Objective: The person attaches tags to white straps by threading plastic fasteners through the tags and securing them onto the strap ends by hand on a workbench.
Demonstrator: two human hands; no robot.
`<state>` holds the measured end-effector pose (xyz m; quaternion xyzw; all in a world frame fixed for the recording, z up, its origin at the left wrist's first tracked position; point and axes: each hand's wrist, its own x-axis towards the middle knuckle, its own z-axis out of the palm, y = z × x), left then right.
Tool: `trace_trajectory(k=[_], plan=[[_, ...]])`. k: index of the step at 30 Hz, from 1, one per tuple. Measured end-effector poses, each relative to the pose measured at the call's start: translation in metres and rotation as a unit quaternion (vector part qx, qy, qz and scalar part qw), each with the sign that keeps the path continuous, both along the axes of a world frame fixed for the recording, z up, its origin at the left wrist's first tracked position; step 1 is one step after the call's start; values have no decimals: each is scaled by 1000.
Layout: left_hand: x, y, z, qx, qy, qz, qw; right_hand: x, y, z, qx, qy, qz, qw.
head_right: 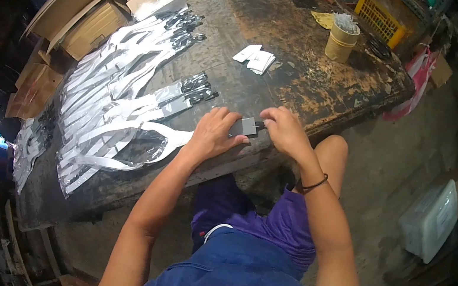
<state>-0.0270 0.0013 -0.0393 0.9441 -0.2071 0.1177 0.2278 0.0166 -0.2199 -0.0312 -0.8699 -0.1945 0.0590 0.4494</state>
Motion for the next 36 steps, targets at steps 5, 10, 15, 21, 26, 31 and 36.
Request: trace_trajectory(k=[5,10,15,21,26,31,36], plan=[[1,0,-5,-5,-25,-6,1000,-7,5,-9,-15,-25,58,998],[0,2,-5,-2,-29,-11,1000,-7,8,4,49,92,62,993],[-1,2,-8,7,-51,-17,999,-10,13,12,73,215,84,970],[-3,3,-6,26,-57,-12,998,-19,15,17,117,221,-21,968],[-2,3,-10,-16,-47,-14,999,-24,16,13,129,221,-26,966],[-2,3,-2,-15,-67,-15,998,-31,21,4,164,208,-55,963],[-1,2,-2,10,-79,-13,997,-35,24,4,195,233,-42,952]])
